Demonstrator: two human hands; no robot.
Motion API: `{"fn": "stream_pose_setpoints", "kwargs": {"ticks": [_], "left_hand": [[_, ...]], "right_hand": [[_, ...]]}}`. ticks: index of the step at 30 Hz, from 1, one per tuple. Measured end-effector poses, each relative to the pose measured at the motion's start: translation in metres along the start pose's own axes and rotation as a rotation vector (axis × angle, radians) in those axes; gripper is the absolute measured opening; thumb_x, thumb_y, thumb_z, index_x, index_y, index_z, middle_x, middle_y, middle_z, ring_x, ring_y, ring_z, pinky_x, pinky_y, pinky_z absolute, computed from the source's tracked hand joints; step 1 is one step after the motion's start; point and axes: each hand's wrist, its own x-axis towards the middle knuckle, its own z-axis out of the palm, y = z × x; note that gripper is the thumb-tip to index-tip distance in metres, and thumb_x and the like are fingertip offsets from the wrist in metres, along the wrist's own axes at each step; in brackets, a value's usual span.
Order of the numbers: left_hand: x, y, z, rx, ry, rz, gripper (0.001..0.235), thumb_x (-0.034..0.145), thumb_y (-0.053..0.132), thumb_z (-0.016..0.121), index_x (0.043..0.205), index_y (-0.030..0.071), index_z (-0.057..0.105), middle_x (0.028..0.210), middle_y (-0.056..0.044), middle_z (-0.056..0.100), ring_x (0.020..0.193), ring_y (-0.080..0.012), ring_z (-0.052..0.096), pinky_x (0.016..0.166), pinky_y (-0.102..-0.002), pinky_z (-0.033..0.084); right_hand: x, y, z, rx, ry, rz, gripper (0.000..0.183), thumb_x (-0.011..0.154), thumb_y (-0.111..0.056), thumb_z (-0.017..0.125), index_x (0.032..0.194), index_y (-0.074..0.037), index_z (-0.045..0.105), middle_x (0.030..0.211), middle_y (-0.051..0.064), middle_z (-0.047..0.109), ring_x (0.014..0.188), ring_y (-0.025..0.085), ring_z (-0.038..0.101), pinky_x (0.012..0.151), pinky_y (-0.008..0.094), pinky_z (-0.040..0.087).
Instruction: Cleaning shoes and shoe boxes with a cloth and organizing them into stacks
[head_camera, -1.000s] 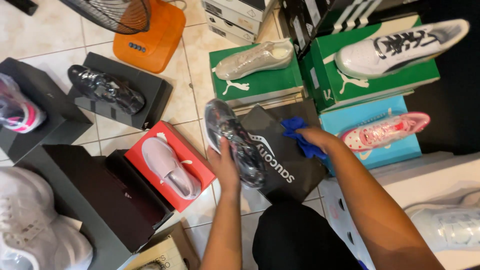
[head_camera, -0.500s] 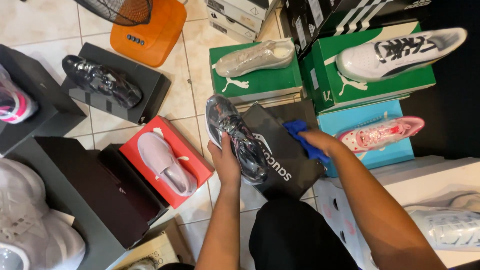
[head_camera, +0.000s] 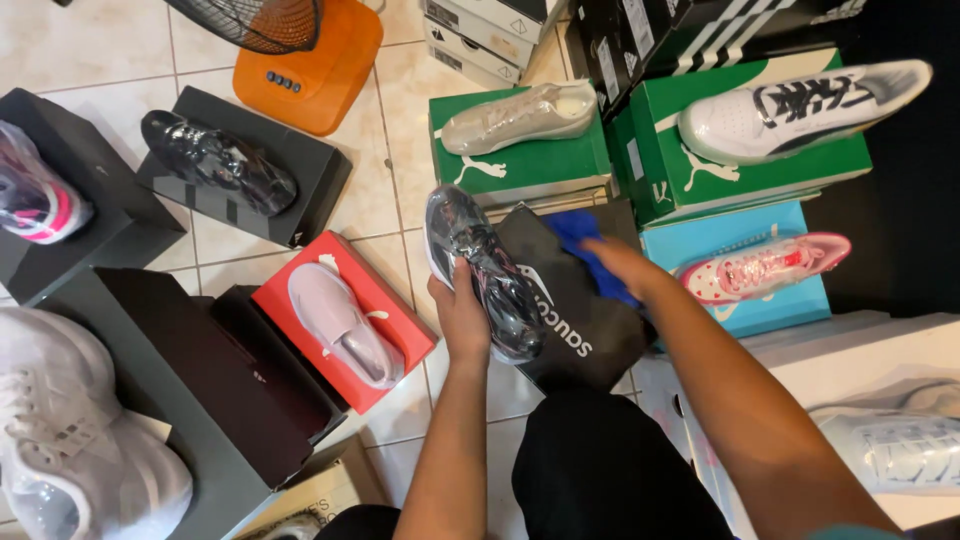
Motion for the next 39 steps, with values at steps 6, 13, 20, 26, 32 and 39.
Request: {"fn": "stream_pose_setpoints", "kwargs": {"ticks": [6, 13, 20, 26, 32, 39], "left_hand": [[0.004, -0.006, -0.002, 0.022, -0.030, -0.028, 0.077, 0.094, 0.064, 0.051, 0.150, 0.013, 0.038, 0.149, -0.024, 0.050, 0.145, -0.0372, 0.041, 0.123, -0.047, 0.029], [0.005, -0.005, -0.004, -0.008, -0.055, 0.030, 0.077, 0.095, 0.059, 0.056, 0.151, 0.010, 0.038, 0.150, -0.026, 0.049, 0.145, -0.0399, 0.040, 0.122, -0.049, 0.029], [0.033, -0.029, -0.018, 0.571, -0.195, 0.245, 0.067, 0.092, 0.066, 0.057, 0.141, 0.020, 0.060, 0.136, -0.018, 0.058, 0.135, -0.0439, 0.047, 0.115, -0.055, 0.034], [0.027, 0.015, -0.014, 0.936, -0.229, 0.627, 0.063, 0.102, 0.046, 0.048, 0.161, 0.031, 0.032, 0.166, -0.015, 0.024, 0.154, -0.0402, 0.018, 0.119, -0.070, 0.010], [0.066, 0.006, -0.021, 0.969, -0.296, 0.476, 0.054, 0.101, 0.064, 0.037, 0.151, 0.045, 0.044, 0.164, -0.006, 0.034, 0.155, -0.0300, 0.021, 0.121, -0.066, 0.008], [0.082, -0.025, -0.044, 0.976, -0.197, 0.636, 0.046, 0.104, 0.040, 0.045, 0.150, 0.035, 0.051, 0.169, -0.008, 0.015, 0.140, -0.0472, 0.039, 0.119, -0.056, 0.034]], "right_hand": [[-0.097, 0.039, -0.034, -0.092, 0.195, 0.243, 0.064, 0.094, -0.031, 0.061, 0.146, 0.005, 0.052, 0.144, 0.034, 0.054, 0.135, 0.044, 0.051, 0.107, 0.059, 0.045], [-0.045, 0.184, -0.053, 0.710, 0.362, 0.284, 0.062, 0.094, -0.052, 0.061, 0.139, -0.011, 0.052, 0.140, 0.025, 0.054, 0.129, 0.040, 0.057, 0.102, 0.065, 0.049], [-0.012, 0.048, -0.037, 0.674, 0.392, -0.204, 0.059, 0.096, -0.042, 0.073, 0.139, -0.008, 0.054, 0.139, 0.025, 0.059, 0.125, 0.039, 0.062, 0.102, 0.064, 0.053], [-0.040, 0.023, 0.009, 0.554, 0.409, -0.405, 0.046, 0.093, -0.024, 0.074, 0.135, -0.013, 0.062, 0.121, 0.019, 0.067, 0.112, 0.033, 0.067, 0.095, 0.055, 0.055], [-0.024, 0.118, 0.011, 0.571, 0.329, -0.057, 0.049, 0.091, -0.032, 0.076, 0.136, -0.014, 0.063, 0.123, 0.024, 0.067, 0.112, 0.041, 0.067, 0.094, 0.065, 0.051], [-0.043, 0.035, 0.020, 0.659, 0.291, -0.246, 0.047, 0.093, -0.034, 0.075, 0.135, -0.019, 0.063, 0.125, 0.013, 0.068, 0.117, 0.030, 0.066, 0.102, 0.053, 0.051]]}}
